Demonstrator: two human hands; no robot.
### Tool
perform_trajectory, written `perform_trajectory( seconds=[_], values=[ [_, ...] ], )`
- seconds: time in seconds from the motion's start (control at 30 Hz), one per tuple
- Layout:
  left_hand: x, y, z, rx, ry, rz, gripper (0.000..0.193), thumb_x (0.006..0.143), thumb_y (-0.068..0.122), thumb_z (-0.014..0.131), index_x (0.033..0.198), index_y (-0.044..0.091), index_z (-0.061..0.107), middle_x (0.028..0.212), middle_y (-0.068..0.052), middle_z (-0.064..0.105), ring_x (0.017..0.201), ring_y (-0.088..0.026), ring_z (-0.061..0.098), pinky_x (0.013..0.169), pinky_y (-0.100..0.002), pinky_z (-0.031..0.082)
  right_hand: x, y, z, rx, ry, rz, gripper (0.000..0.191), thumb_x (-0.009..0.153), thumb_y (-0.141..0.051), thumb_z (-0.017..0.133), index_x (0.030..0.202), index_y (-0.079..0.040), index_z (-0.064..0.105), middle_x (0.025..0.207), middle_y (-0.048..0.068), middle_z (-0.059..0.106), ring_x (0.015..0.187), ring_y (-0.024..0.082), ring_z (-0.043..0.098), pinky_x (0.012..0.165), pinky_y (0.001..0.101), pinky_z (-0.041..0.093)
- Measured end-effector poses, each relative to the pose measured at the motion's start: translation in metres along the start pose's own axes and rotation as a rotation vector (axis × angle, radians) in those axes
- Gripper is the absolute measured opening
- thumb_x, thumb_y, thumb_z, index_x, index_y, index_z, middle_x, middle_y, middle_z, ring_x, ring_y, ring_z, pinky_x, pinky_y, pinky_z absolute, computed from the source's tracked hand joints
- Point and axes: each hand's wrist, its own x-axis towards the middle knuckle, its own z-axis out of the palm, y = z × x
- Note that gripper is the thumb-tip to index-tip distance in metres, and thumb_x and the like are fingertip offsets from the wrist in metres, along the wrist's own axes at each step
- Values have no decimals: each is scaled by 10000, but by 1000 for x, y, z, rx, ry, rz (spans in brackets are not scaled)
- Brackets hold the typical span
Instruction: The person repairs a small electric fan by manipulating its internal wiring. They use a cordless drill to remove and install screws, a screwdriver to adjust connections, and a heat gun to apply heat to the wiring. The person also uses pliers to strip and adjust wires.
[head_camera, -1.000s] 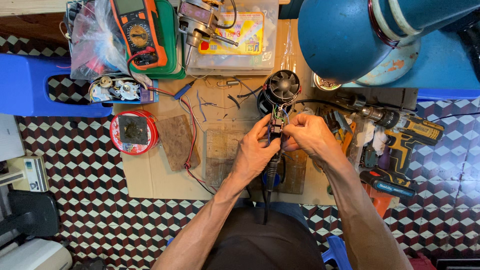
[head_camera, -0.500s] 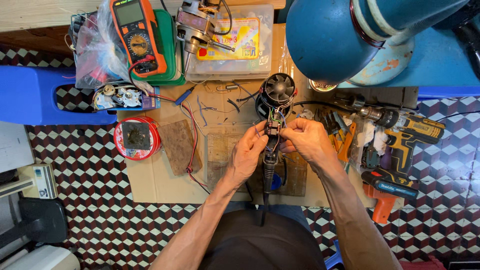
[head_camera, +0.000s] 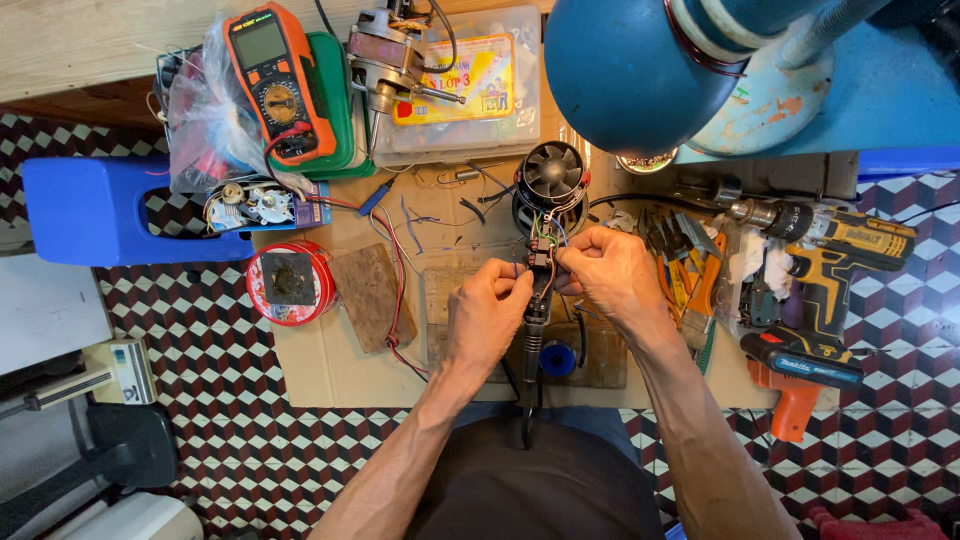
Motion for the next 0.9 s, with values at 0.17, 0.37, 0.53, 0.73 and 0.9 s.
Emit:
perform_trajectory(
  seconds=[0.17, 0.37, 0.53, 0.73, 0.9],
  values=[
    [0, -5, -1, 10, -31, 2, 226, 923, 231, 700, 984, 14, 725, 721, -103, 772, 620, -121, 688, 581, -299, 534, 4, 11, -2, 35, -46, -43, 173, 908, -113, 688, 899, 59, 681, 811, 116, 740, 687, 163, 742, 607, 267, 611],
    [2, -13, 0, 24, -17, 57, 225, 869, 183, 700, 1023, 20, 723, 776, -101, 785, 674, -113, 734, 633, -281, 568, 8, 18, -3, 33, -64, -57, 193, 911, -126, 698, 924, 66, 687, 824, 134, 751, 694, 173, 745, 628, 288, 626],
    [2, -15, -2, 14, -22, 64, 223, 870, 176, 702, 1027, 19, 713, 817, -107, 795, 726, -133, 760, 663, -290, 584, 9, 21, -1, 63, -76, -62, 204, 915, -128, 702, 949, 73, 697, 830, 149, 758, 703, 178, 743, 641, 302, 640],
    [1, -8, 1, 69, 33, 39, 222, 841, 172, 705, 1010, 28, 709, 836, -120, 791, 746, -182, 792, 665, -313, 612, 6, 18, 1, 75, -96, -53, 193, 930, -108, 685, 979, 78, 696, 858, 158, 761, 743, 183, 750, 675, 308, 649],
    [2, -4, 2, 108, 62, 37, 220, 836, 174, 711, 1002, 30, 700, 846, -134, 787, 758, -219, 789, 666, -336, 616, -1, 15, -1, 117, -130, -46, 196, 916, -73, 676, 1048, 72, 675, 911, 156, 768, 774, 184, 759, 721, 301, 640]
  ],
)
